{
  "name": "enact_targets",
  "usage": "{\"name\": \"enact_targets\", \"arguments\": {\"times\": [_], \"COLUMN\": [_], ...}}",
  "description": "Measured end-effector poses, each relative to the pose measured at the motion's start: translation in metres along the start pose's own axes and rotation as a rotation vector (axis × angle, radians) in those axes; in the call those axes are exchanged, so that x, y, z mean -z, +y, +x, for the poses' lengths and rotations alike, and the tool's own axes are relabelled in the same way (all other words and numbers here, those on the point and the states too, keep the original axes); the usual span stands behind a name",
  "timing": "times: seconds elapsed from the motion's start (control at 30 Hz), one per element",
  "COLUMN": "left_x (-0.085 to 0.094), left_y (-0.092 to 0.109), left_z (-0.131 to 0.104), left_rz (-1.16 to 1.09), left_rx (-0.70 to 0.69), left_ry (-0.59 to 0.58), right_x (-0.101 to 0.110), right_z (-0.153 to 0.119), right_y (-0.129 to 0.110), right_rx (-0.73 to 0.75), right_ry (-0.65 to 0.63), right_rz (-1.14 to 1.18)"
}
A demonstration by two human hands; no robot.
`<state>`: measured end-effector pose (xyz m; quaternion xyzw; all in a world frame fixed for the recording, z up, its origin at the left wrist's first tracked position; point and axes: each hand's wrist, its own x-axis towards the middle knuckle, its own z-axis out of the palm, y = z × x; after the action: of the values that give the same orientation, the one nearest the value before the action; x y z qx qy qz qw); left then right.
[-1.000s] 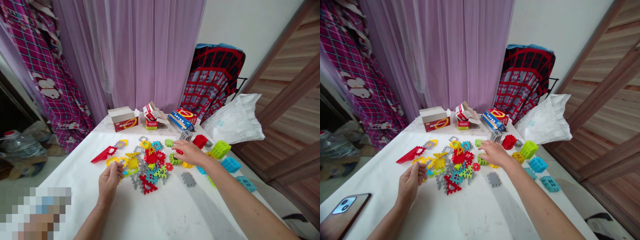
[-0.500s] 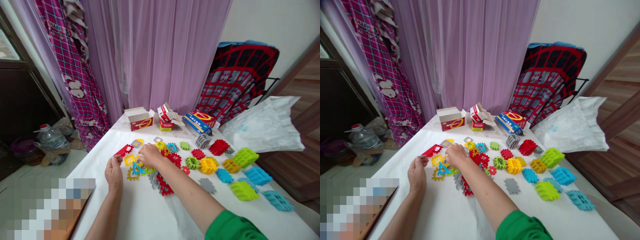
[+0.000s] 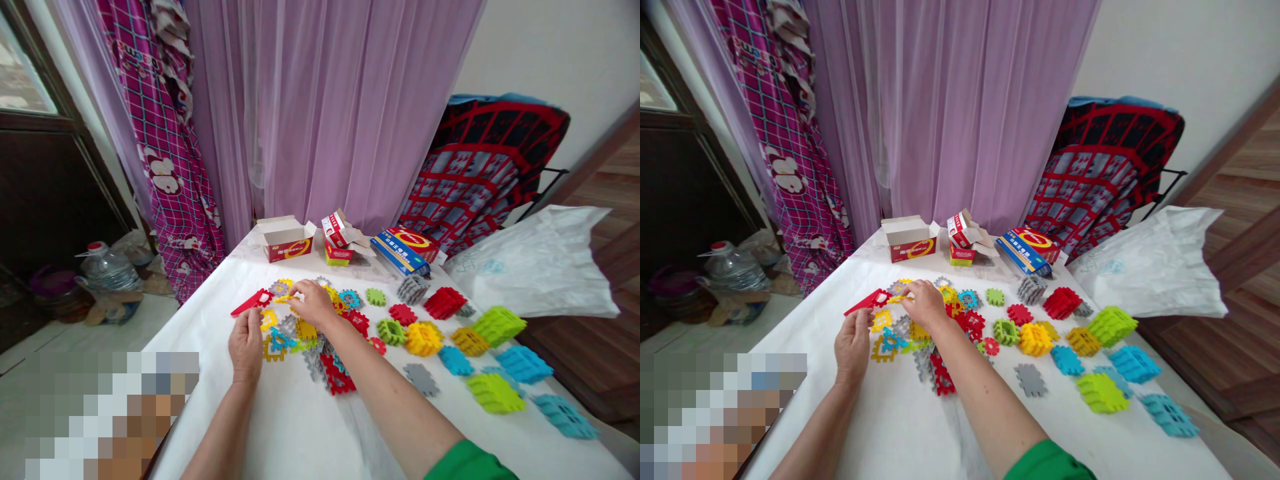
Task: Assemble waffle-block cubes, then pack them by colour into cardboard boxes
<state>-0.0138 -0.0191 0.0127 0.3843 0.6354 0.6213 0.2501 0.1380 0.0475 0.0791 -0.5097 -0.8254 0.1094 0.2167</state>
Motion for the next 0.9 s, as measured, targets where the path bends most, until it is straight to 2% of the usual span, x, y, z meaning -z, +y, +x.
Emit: {"name": "enact_targets", "arguments": {"times": [0.1,0.27,0.47,0.67,0.8,0.9], "left_x": [-0.002,-0.008,-0.010,-0.011,-0.013,-0.014], "left_y": [0.007,0.020,0.025,0.020,0.017,0.016], "left_z": [-0.006,-0.015,-0.022,-0.023,-0.022,-0.022], "left_rz": [0.013,-0.032,-0.117,-0.177,-0.200,-0.205], "left_rx": [-0.006,0.052,0.208,0.268,0.265,0.256], "left_ry": [-0.087,-0.325,-0.598,-0.659,-0.650,-0.655], "right_x": [0.007,0.011,0.010,0.006,0.017,0.028], "right_z": [-0.023,-0.071,-0.097,-0.105,-0.111,-0.111], "right_y": [0.005,0.018,0.031,0.034,0.030,0.024], "right_rx": [0.101,0.332,0.368,0.367,0.400,0.337], "right_ry": [0.161,0.245,0.320,0.274,0.202,0.128], "right_rz": [0.077,0.097,0.082,0.037,0.003,-0.042]}}
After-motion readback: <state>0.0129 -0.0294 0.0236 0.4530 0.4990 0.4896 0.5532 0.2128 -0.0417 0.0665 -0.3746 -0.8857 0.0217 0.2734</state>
